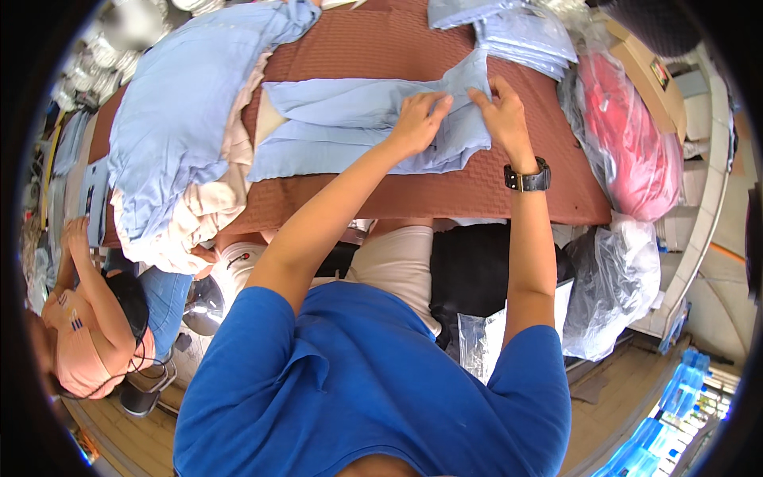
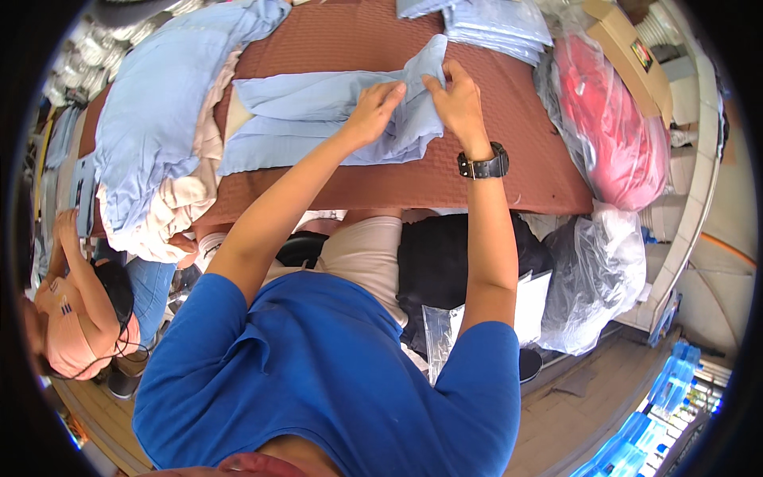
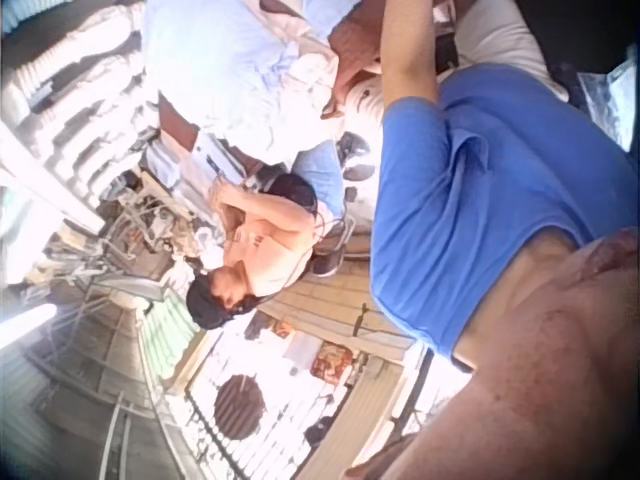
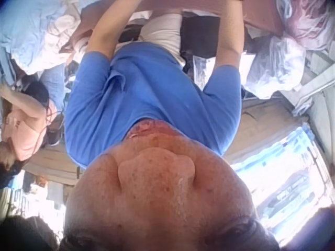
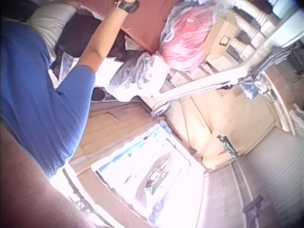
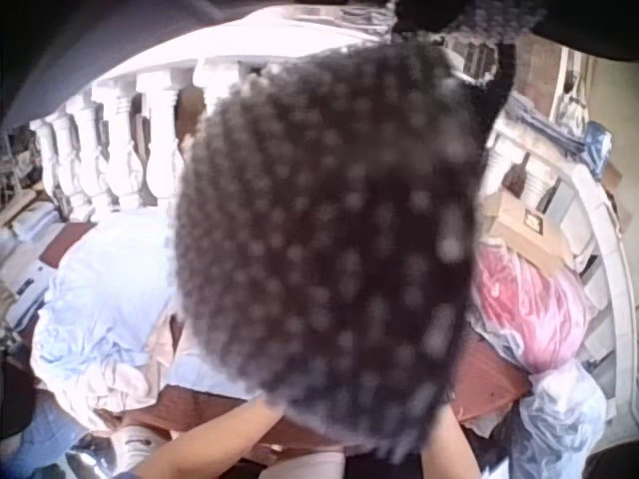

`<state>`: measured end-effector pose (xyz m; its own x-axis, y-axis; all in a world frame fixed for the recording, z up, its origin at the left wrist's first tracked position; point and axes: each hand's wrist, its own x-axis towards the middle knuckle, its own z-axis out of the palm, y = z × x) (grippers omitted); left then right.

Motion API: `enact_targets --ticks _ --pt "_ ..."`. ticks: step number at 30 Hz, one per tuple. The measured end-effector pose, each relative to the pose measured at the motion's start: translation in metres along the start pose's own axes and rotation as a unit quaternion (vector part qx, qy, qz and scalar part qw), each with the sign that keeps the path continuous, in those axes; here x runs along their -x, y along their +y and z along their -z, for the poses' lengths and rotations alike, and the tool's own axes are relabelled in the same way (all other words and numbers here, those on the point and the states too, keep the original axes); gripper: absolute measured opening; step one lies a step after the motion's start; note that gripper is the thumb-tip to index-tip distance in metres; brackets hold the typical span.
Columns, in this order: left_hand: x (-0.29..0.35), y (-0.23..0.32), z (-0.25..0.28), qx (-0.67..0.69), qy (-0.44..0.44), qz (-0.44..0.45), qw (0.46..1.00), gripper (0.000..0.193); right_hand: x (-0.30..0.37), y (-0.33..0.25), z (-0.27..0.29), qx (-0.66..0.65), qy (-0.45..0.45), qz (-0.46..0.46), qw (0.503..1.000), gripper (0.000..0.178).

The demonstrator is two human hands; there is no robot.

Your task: The person folds a light blue collared shirt on a table by tucking in the sleeves and folding the bottom up, then places the folded shirt into a clear plastic bag and seals it.

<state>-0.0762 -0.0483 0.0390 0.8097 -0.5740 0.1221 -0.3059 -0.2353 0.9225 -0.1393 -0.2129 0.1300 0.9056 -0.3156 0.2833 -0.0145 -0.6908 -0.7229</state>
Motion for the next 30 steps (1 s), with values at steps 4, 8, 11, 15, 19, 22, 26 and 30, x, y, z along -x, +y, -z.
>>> enact_targets --ticks 4,8,11,15,19,22,26,30 --pt "0.006 0.02 0.07 0.305 -0.081 0.131 0.94 0.101 -0.016 -0.073 -0.039 0.049 -0.016 0.076 0.996 0.029" --pt "0.025 0.0 0.158 0.413 -0.105 0.19 0.885 0.117 -0.029 -0.121 -0.122 0.061 -0.028 0.185 0.98 0.023" --pt "0.038 -0.039 0.21 0.516 -0.075 0.186 0.833 0.107 -0.018 -0.127 -0.202 0.023 -0.018 0.244 0.969 0.025" --pt "0.067 -0.095 0.244 0.459 -0.028 0.25 0.852 0.072 0.015 -0.136 -0.24 -0.055 -0.204 0.119 0.97 0.028" --pt "0.07 -0.082 0.216 0.36 0.027 0.262 0.895 0.055 0.029 -0.104 -0.222 -0.129 -0.067 0.142 0.979 0.024" --pt "0.068 -0.072 0.231 0.339 0.051 0.197 0.919 0.061 0.03 -0.095 -0.181 -0.124 0.042 0.092 0.987 0.02" --pt "0.073 -0.087 0.248 0.263 0.097 0.223 0.934 0.061 0.036 -0.059 -0.155 -0.008 0.024 0.048 0.999 0.031" --pt "0.081 -0.11 0.248 0.164 0.144 0.256 0.942 0.056 0.045 -0.04 -0.167 -0.016 -0.073 -0.041 0.996 0.044"
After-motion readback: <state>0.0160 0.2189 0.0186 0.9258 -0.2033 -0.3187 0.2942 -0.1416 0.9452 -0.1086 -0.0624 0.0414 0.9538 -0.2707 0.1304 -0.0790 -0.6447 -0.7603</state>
